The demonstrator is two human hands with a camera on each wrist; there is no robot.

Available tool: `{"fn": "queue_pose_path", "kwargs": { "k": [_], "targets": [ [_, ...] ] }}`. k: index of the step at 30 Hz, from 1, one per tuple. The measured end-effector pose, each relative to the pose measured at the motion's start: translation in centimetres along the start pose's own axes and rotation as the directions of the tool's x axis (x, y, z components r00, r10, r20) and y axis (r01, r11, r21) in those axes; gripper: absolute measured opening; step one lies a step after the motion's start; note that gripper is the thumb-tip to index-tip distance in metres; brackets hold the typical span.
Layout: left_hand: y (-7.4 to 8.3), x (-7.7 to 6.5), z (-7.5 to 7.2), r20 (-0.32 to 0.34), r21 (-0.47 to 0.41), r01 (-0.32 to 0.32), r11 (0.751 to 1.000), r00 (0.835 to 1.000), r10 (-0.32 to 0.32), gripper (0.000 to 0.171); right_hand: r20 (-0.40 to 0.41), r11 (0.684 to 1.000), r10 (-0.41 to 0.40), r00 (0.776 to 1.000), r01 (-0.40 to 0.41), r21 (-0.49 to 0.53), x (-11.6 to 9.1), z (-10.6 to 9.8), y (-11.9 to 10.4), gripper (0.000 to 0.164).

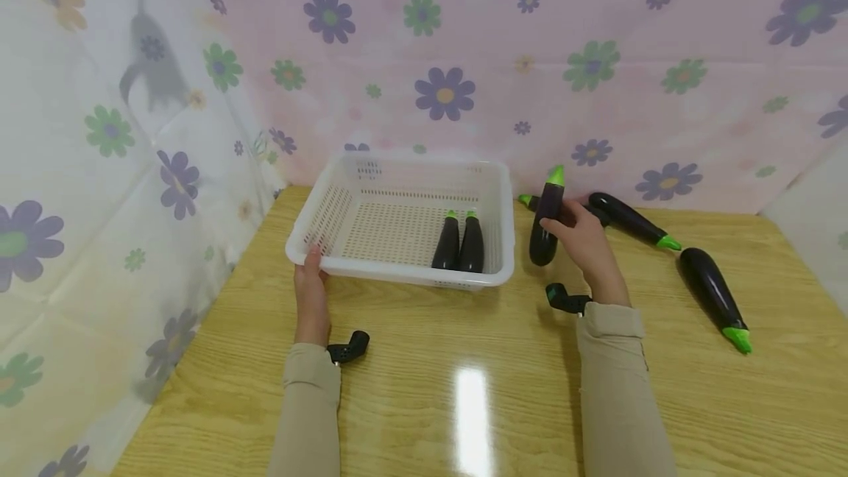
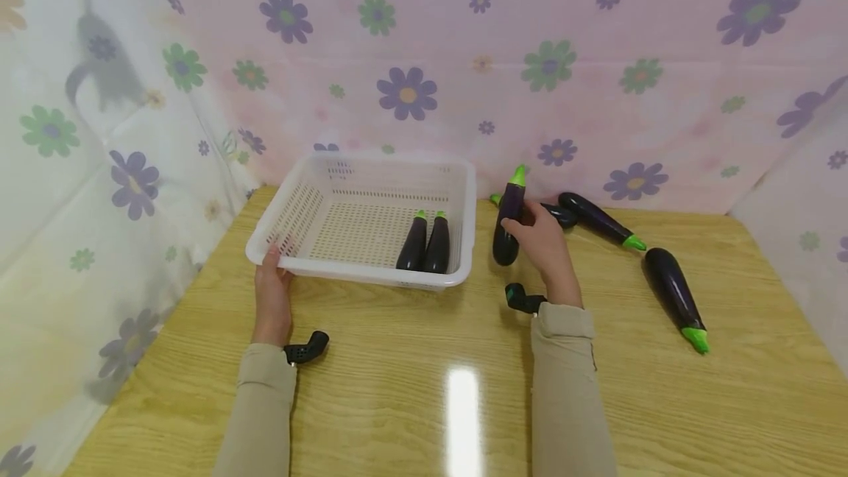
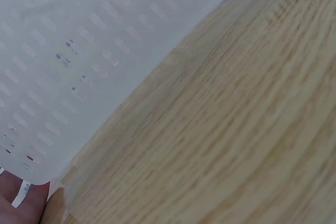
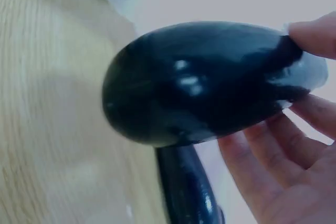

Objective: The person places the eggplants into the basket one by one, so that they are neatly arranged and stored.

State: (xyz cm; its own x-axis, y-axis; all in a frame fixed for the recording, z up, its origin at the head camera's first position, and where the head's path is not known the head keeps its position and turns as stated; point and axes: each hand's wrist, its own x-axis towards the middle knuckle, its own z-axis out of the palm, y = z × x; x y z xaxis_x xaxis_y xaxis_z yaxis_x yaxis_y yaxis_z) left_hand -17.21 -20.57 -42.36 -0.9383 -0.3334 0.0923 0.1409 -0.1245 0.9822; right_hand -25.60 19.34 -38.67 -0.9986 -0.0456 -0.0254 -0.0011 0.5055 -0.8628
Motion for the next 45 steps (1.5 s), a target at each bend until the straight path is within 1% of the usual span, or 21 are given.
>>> {"fn": "queue_pose_path", "kwargs": {
  "k": [5,8,12,14,16,19,21,23,26,29,32,36,41,45],
  "targets": [
    [-0.4,0.2,-0.1,0.008,-0.018,-0.021,1.0,1.0,0.021,0.052,-0.056,0.997,-0.057,0.997,0.06,0.058,-0.3,0.0,-0.9,0.064],
    [-1.1,0.7,-0.4,0.008,-0.035,-0.028,0.999,1.0,0.028,0.051,-0.089,0.992,-0.072,0.993,0.081,0.1,-0.5,-0.3,-1.5,0.064],
    [-2.2,1.1,-1.0,-0.02,-0.045,-0.021,0.999,1.0,0.02,0.05,-0.106,0.973,-0.063,0.992,0.084,0.215,-0.9,-0.5,-2.2,0.065],
    [-2.6,1.1,-1.2,-0.031,-0.05,-0.026,0.998,0.999,0.025,0.051,-0.11,0.958,-0.063,0.992,0.091,0.273,-1.0,-0.5,-2.5,0.064],
    [-2.7,1.1,-1.3,-0.034,-0.056,-0.033,0.998,0.999,0.031,0.053,-0.114,0.936,-0.066,0.991,0.101,0.337,-1.1,-0.6,-2.8,0.063],
    [-2.6,1.2,-1.2,-0.026,-0.069,-0.044,0.997,0.999,0.043,0.053,-0.114,0.892,-0.047,0.992,0.093,0.443,-1.1,-0.8,-3.3,0.063],
    [-2.5,1.3,-1.1,-0.023,-0.077,-0.049,0.996,0.999,0.047,0.052,-0.112,0.855,-0.037,0.993,0.089,0.512,-1.2,-0.9,-3.7,0.065],
    [-2.5,1.3,-1.1,-0.024,-0.082,-0.052,0.995,0.998,0.05,0.052,-0.112,0.83,-0.04,0.993,0.096,0.549,-1.4,-0.9,-4.0,0.065],
    [-2.5,1.1,-1.1,-0.031,-0.076,-0.045,0.996,0.999,0.043,0.052,-0.123,0.814,-0.085,0.989,0.14,0.564,-2.0,-0.9,-4.5,0.064],
    [-2.5,0.9,-1.0,-0.035,-0.072,-0.04,0.997,0.999,0.038,0.051,-0.134,0.813,-0.134,0.982,0.186,0.552,-2.5,-0.9,-5.2,0.058],
    [-2.4,1.0,-0.9,-0.025,-0.073,-0.049,0.996,0.999,0.047,0.051,-0.142,0.813,-0.169,0.975,0.219,0.54,-2.8,-0.8,-5.8,0.052],
    [-2.2,1.3,-0.7,-0.021,-0.068,-0.05,0.996,0.999,0.049,0.051,-0.14,0.809,-0.187,0.972,0.234,0.539,-2.8,-0.6,-6.3,0.049],
    [-2.1,1.3,-0.6,-0.025,-0.053,-0.022,0.998,0.999,0.021,0.051,-0.136,0.8,-0.221,0.966,0.26,0.54,-2.8,0.1,-6.3,0.049],
    [-2.0,1.3,-0.6,-0.018,-0.06,-0.003,0.998,1.0,0.002,0.052,-0.14,0.779,-0.262,0.955,0.296,0.553,-2.8,0.6,-6.3,0.049]
  ]
}}
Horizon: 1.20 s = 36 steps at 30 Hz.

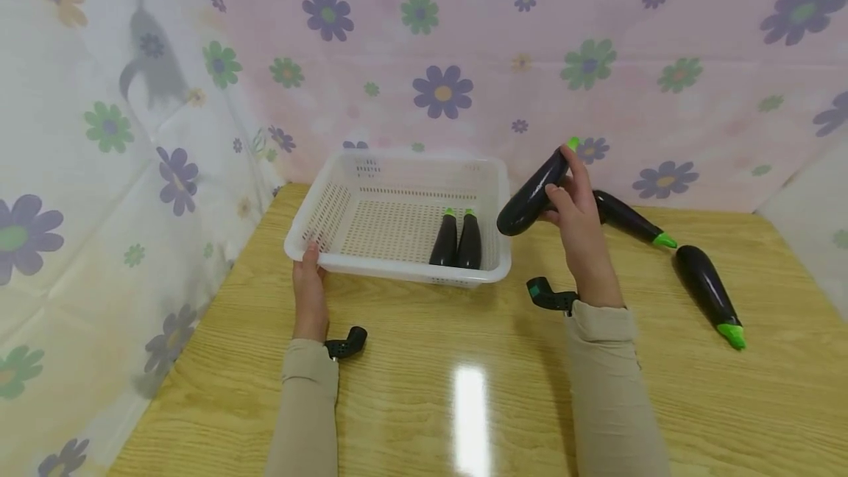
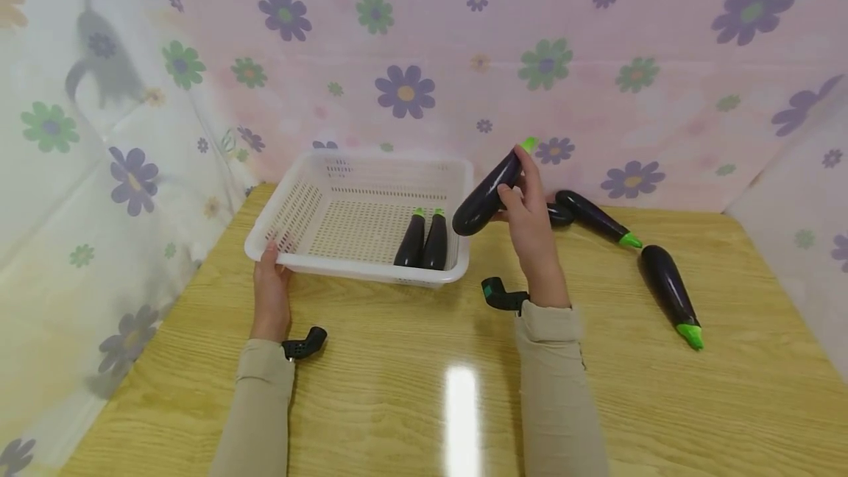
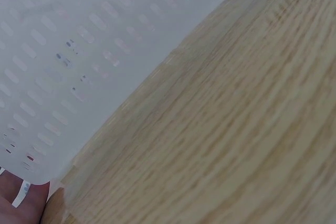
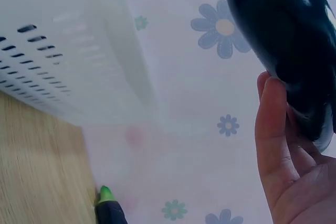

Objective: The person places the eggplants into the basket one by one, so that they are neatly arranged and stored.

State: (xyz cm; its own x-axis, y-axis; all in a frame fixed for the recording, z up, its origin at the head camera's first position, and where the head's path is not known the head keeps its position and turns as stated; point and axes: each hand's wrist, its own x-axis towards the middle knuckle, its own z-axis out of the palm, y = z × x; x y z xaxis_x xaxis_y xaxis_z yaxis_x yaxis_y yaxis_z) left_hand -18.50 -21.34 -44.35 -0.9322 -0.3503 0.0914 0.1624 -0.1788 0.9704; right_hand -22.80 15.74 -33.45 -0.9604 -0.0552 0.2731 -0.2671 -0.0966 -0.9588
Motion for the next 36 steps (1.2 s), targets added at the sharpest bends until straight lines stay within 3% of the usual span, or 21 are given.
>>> {"fn": "queue_pose_path", "kwargs": {
  "k": [6,13,20,26,36],
  "targets": [
    [0.1,0.4,-0.2,0.02,-0.002,-0.022,1.0,1.0,0.022,0.052,0.024,0.999,-0.034,0.999,0.034,-0.002,0.1,1.0,0.2,0.054],
    [0.2,0.3,-0.4,0.001,0.013,-0.017,1.0,1.0,0.017,0.054,0.031,1.0,-0.01,0.999,0.01,-0.005,-0.3,2.9,-0.5,0.067],
    [0.5,0.5,-0.5,0.028,0.028,-0.048,0.998,0.998,0.048,0.051,0.04,0.999,-0.023,0.999,0.021,0.031,-0.5,4.8,-0.9,0.07],
    [1.2,-0.2,-0.2,0.02,0.04,-0.016,0.999,1.0,0.015,0.051,0.066,0.998,0.006,0.998,-0.01,0.058,-0.8,5.9,-0.7,0.069],
    [1.4,-0.8,0.6,0.028,0.024,-0.038,0.999,0.999,0.038,0.051,0.087,0.998,0.054,0.995,-0.055,0.01,-0.3,7.0,0.6,0.071]
  ]
}}
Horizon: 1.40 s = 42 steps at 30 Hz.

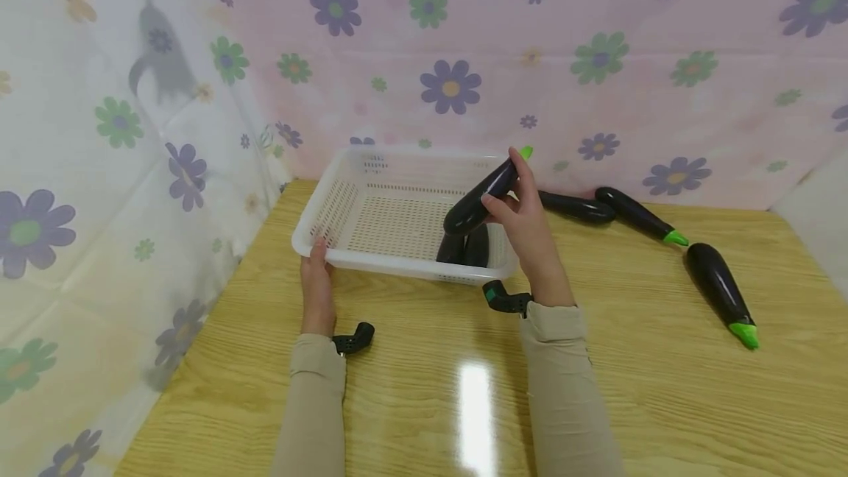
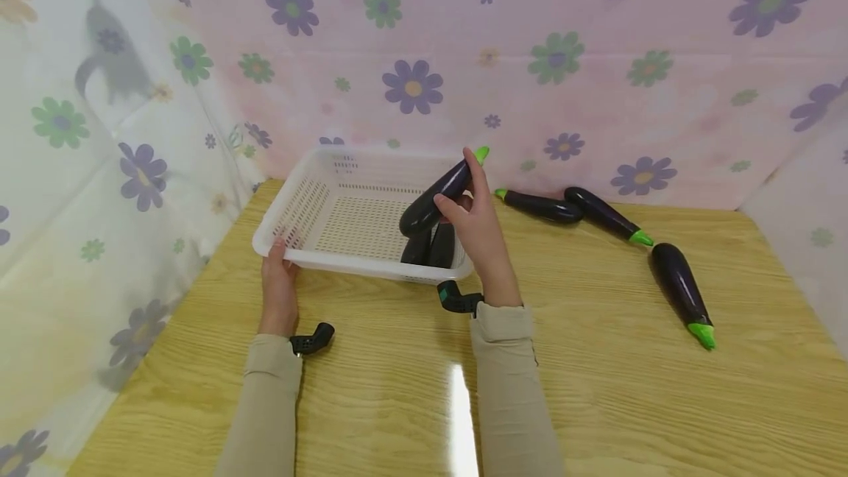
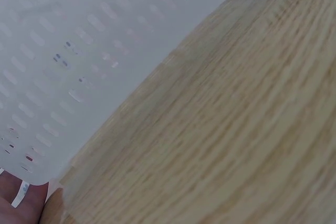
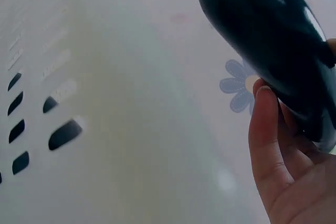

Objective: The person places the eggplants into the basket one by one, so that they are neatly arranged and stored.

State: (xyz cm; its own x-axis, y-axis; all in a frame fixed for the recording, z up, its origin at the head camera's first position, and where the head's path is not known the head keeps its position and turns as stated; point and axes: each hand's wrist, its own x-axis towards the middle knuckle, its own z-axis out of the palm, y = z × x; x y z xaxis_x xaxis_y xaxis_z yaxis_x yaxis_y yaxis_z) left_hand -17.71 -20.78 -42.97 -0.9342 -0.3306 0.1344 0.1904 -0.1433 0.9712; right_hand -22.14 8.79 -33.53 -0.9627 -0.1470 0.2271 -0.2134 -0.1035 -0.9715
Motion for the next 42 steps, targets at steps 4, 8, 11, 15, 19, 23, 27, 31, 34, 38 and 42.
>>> {"fn": "queue_pose_path", "kwargs": {
  "k": [4,8,11,15,19,23,27,31,34,38,42],
  "targets": [
    [0.0,-0.1,-0.1,-0.01,0.015,0.012,1.0,1.0,-0.012,0.05,0.01,1.0,0.011,1.0,-0.011,0.004,0.6,-0.1,1.3,0.072],
    [0.1,-0.1,0.0,-0.011,0.006,0.003,1.0,1.0,-0.003,0.05,0.009,1.0,0.003,1.0,-0.003,0.014,1.1,0.4,1.7,0.073],
    [0.1,0.0,0.1,0.001,-0.005,-0.002,1.0,1.0,0.002,0.05,-0.003,1.0,-0.012,1.0,0.012,0.017,1.3,0.9,1.8,0.073],
    [0.2,0.1,0.0,0.0,0.012,0.012,1.0,1.0,-0.012,0.051,-0.005,1.0,-0.018,1.0,0.018,0.008,1.7,1.7,2.2,0.073],
    [0.3,0.0,-0.1,-0.018,0.029,0.035,0.999,0.999,-0.034,0.052,0.001,1.0,-0.01,1.0,0.01,-0.027,2.0,2.4,2.7,0.071],
    [0.2,-0.1,0.1,-0.022,0.024,0.036,0.999,0.999,-0.035,0.052,0.016,0.998,-0.02,1.0,0.021,-0.063,2.4,3.1,2.9,0.069],
    [0.0,-0.1,0.2,-0.018,0.021,0.023,1.0,1.0,-0.023,0.051,0.023,0.995,-0.021,1.0,0.023,-0.094,2.6,3.7,3.1,0.068],
    [-0.6,0.0,0.0,-0.024,0.01,0.013,1.0,1.0,-0.013,0.05,0.024,0.988,-0.012,1.0,0.015,-0.155,2.4,4.3,3.2,0.067],
    [-1.2,0.3,-0.3,-0.042,-0.001,0.02,1.0,0.999,-0.02,0.049,0.038,0.975,-0.02,0.999,0.028,-0.219,2.3,4.7,3.1,0.063],
    [-1.9,0.7,-0.5,-0.054,-0.012,0.019,1.0,0.998,-0.019,0.05,0.036,0.945,-0.034,0.999,0.044,-0.323,2.3,5.2,3.1,0.055],
    [-2.2,0.9,-0.5,-0.052,0.002,0.016,1.0,0.999,-0.016,0.051,0.02,0.901,0.003,1.0,0.006,-0.433,2.2,5.6,3.4,0.05]
  ]
}}
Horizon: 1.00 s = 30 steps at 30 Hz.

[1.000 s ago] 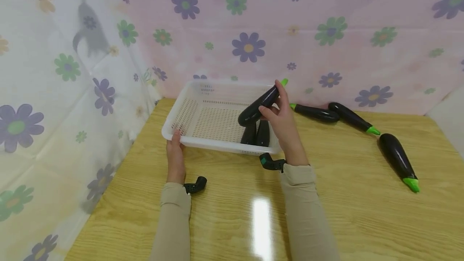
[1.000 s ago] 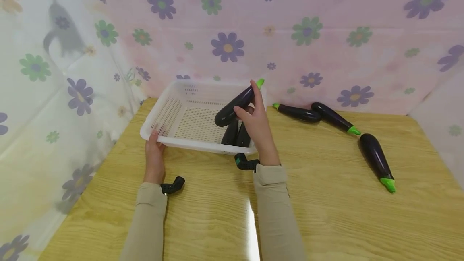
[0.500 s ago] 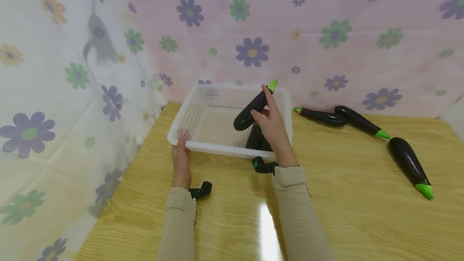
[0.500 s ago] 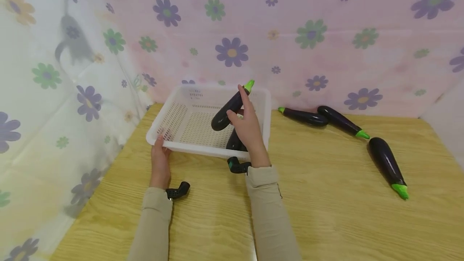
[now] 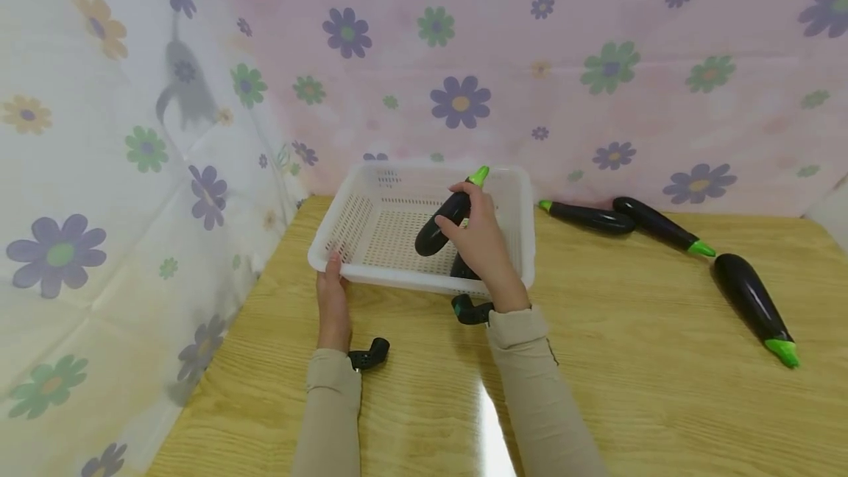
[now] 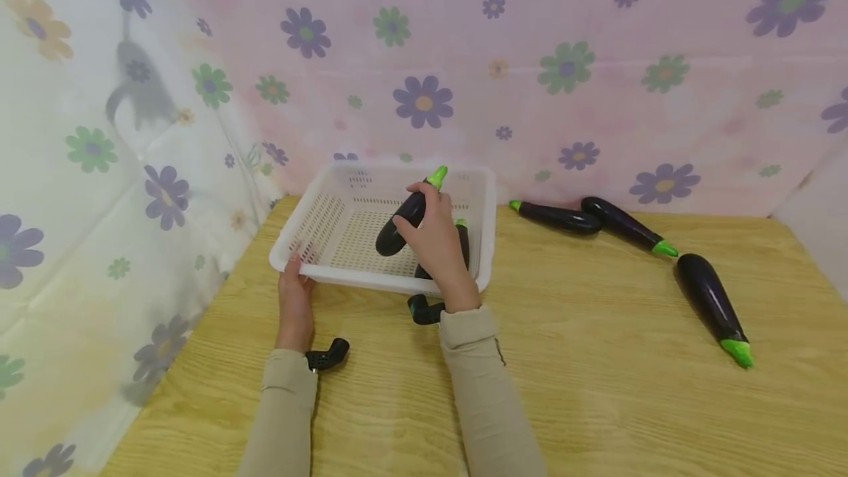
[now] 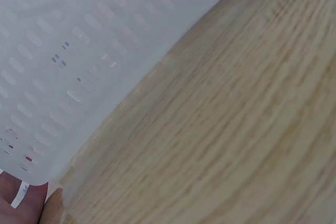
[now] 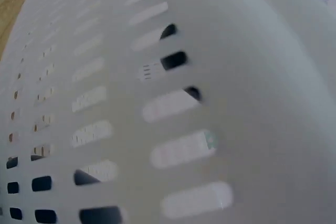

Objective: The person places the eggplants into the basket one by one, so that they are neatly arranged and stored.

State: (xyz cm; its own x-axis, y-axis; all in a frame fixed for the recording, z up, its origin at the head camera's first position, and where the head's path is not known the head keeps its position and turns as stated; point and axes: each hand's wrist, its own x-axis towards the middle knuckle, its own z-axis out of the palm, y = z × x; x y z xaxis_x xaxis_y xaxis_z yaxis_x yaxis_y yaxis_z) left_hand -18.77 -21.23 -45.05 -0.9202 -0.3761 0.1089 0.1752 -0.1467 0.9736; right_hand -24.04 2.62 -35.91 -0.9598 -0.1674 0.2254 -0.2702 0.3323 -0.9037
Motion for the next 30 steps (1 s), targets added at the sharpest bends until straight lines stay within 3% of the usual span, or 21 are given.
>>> {"fn": "queue_pose_path", "kwargs": {
  "k": [6,11,15,20,24,30],
  "targets": [
    [-0.1,-0.1,-0.1,-0.013,0.019,0.002,1.0,1.0,-0.002,0.052,0.089,0.991,-0.006,0.996,0.018,-0.133,-0.2,1.0,0.0,0.044],
    [0.0,-0.3,0.0,-0.002,0.021,-0.009,1.0,1.0,0.009,0.052,0.177,0.97,-0.01,0.984,0.053,-0.238,-0.1,1.5,-0.1,0.067],
    [0.1,-0.2,0.1,0.028,0.005,-0.018,1.0,0.999,0.018,0.052,0.216,0.971,0.022,0.976,0.031,-0.238,0.0,1.5,-0.2,0.087],
    [1.1,-0.6,0.4,0.043,0.001,-0.023,1.0,0.999,0.023,0.05,0.259,0.979,0.057,0.964,-0.004,-0.202,0.2,1.7,0.1,0.094],
    [1.9,-1.1,0.7,0.051,0.019,-0.028,0.999,0.998,0.027,0.05,0.294,0.973,0.079,0.953,-0.01,-0.23,0.1,1.8,0.3,0.088],
    [1.6,-1.0,0.6,0.062,0.005,-0.058,0.998,0.996,0.058,0.049,0.275,0.946,0.096,0.957,-0.001,-0.325,0.1,2.1,0.4,0.059]
  ]
}}
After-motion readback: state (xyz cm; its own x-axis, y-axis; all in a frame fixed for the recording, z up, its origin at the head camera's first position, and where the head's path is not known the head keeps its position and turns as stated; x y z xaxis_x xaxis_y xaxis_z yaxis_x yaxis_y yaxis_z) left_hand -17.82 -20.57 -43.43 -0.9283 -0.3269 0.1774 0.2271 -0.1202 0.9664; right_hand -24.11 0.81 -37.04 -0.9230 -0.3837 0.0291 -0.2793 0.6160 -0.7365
